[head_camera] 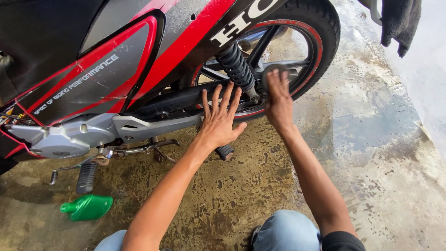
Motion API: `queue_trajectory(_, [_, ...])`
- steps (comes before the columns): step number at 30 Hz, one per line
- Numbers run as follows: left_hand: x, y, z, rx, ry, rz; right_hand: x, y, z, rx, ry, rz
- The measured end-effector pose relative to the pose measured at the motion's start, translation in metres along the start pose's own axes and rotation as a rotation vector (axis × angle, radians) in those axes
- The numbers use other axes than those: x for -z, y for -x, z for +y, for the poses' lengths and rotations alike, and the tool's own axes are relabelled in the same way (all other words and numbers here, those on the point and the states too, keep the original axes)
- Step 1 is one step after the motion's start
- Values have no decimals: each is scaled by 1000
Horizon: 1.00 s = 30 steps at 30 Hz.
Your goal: The person wipes the side panels and engine area of a red Honda motorcycle using a brown cloth. They pour liquid from a green bottle onto a black sponge and then continue wiping the motorcycle's bodywork, including the seat and rear fender.
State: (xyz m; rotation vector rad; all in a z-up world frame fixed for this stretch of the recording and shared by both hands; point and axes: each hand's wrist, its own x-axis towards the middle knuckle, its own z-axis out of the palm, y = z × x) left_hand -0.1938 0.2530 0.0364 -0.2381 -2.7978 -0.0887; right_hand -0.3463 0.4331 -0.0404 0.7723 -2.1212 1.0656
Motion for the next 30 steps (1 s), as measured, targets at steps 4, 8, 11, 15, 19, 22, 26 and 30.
queue_trajectory(4, [-5,0,-1,9,61,60,23,-5,-70,-172,-403,-49])
queue_trajectory(8, [-1,5,1,-9,38,165,44,-56,-112,-149,-576,28])
queue_trajectory(11, [2,8,1,-4,76,236,59,-93,-141,-73,-525,107])
queue_trajectory(15, [1,2,1,29,119,156,59,-110,-144,17,-677,-198])
queue_trajectory(19, [0,6,3,29,139,189,48,-91,-117,214,-390,-161])
queue_trajectory(22, [-2,7,1,29,177,239,49,-57,-102,224,-302,-171])
queue_trajectory(26, [-1,7,-2,24,176,283,50,-57,-101,116,-287,-164])
queue_trajectory(30, [-3,7,-1,27,207,317,25,-86,-128,193,-174,-70])
